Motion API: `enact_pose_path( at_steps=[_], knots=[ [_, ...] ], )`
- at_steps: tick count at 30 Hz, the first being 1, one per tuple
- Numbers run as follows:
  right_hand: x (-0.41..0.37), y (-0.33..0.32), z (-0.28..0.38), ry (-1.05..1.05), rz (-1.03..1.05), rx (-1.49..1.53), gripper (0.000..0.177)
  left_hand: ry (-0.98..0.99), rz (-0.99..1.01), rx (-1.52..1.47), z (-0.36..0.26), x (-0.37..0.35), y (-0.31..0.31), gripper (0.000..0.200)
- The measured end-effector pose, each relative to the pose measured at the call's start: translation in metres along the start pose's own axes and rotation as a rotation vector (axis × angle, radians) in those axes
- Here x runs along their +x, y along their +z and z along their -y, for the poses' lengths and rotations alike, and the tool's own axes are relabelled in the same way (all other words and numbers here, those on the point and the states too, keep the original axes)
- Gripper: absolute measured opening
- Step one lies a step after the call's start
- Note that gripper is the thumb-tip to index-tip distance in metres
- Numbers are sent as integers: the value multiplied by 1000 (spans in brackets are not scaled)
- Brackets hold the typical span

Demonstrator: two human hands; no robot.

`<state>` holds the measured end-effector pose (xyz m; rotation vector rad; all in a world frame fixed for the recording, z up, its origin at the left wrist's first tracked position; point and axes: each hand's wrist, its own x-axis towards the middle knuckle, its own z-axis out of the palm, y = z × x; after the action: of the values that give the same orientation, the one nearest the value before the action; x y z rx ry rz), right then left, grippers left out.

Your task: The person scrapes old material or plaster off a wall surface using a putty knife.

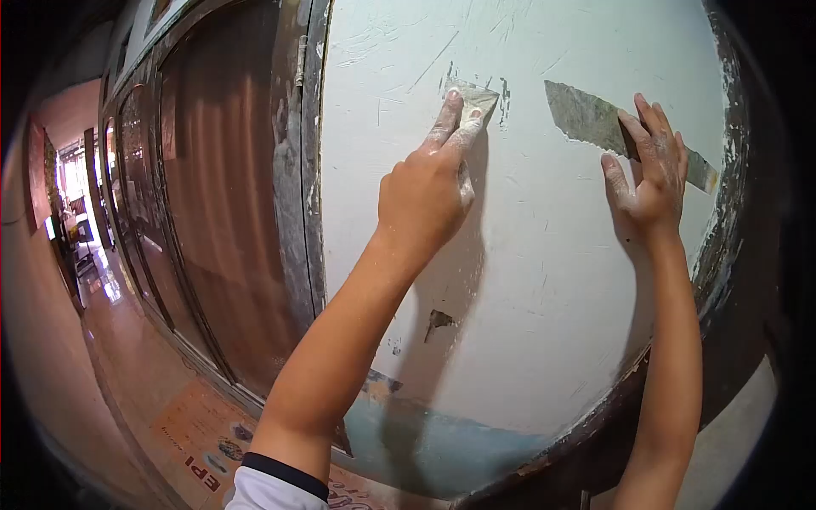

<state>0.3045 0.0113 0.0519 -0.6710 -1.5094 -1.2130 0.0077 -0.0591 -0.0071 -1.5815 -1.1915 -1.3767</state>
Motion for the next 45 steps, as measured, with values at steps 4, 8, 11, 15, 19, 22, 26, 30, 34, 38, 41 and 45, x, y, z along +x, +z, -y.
enact_pose_path(
  at_steps=[4,8,11,15,19,22,26,30,34,38,41,45],
  knots=[
    [3,-8,11,67,71,-30,62,-39,-2,38,-15,42,-7,55],
    [3,0,0,20,88,-109,74,-120,72,46,-22,80,-13,45],
    [2,7,-7,-14,81,-153,83,-68,-11,-6,-18,60,2,32],
    [1,9,-9,-42,65,-142,89,-17,-43,-86,-17,0,13,62],
    [1,11,-10,-45,46,-129,87,-89,24,-44,-26,-13,4,57],
    [2,10,-8,-36,57,-131,85,-37,-8,14,-25,21,11,63],
    [2,4,-5,-26,66,-96,83,49,-105,52,-21,60,14,62],
    [1,6,-9,-29,48,-96,81,38,-82,-10,-20,38,19,63],
    [0,12,-9,-28,28,-89,78,2,-17,-7,-37,-20,23,70],
    [1,8,-8,-23,29,-77,77,-40,11,11,-48,-30,26,74],
    [1,7,-6,-18,29,-77,76,-21,-29,71,-50,11,24,72],
    [0,6,-9,-23,41,-64,76,17,-104,76,-52,50,22,59]
  ],
)
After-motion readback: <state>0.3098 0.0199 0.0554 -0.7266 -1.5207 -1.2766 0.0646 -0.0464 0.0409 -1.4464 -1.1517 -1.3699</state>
